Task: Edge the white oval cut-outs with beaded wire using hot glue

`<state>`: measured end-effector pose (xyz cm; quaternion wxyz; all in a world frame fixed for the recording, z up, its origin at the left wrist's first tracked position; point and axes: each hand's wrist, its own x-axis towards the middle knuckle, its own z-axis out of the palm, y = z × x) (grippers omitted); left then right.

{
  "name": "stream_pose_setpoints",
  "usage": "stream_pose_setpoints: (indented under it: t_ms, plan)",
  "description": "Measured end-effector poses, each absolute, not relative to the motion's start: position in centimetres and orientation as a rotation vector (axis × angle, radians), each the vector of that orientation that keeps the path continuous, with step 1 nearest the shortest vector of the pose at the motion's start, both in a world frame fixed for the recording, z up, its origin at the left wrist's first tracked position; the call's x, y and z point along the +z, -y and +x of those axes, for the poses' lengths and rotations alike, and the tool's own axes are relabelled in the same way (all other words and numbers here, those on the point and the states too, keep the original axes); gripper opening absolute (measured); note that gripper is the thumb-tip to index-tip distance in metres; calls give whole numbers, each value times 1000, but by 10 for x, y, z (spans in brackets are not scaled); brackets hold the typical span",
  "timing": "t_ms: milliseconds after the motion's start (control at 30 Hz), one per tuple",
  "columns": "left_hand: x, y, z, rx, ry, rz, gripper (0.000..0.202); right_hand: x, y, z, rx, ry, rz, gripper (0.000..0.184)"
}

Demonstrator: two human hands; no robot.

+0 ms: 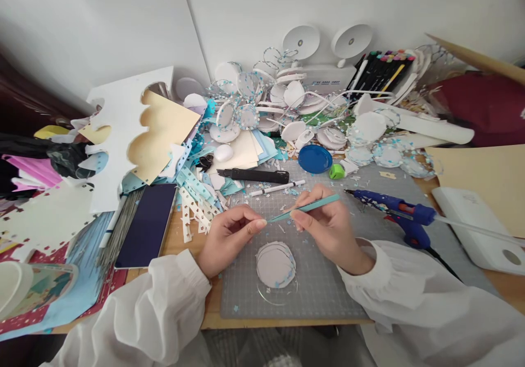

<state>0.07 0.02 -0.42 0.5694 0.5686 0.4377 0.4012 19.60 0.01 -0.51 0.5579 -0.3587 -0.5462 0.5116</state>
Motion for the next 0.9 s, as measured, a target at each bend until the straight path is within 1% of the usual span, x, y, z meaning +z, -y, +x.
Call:
stream_pose_setpoints:
  t_ms: [200,333,433,567,633,733,867,900]
  plan:
    - [-4,0,0,953,-1064,1308,33,-11,-4,198,1247,1192,-862,16]
    - [-3,-1,-1,932,-1076,1348,37,-9,-4,199,1130,1219,-862,13]
    - [2,-1,-1,883,-1057,1384,40,-2,1,199,853,1378,-834,15]
    - [16,5,4,780,-987,1364,49,9,9,198,373,1808,-656,28]
    - [24,10,7,753,-950,1344,53,14,12,197,224,2024,-539,26]
    - [34,19,12,773,-929,1200,51,25,17,194,218,2235,-507,20]
    - [42,29,14,826,-867,986,53,51,37,196,238,2295,-655,24]
    - [43,31,14,842,-849,957,51,59,46,199,285,2258,-696,24]
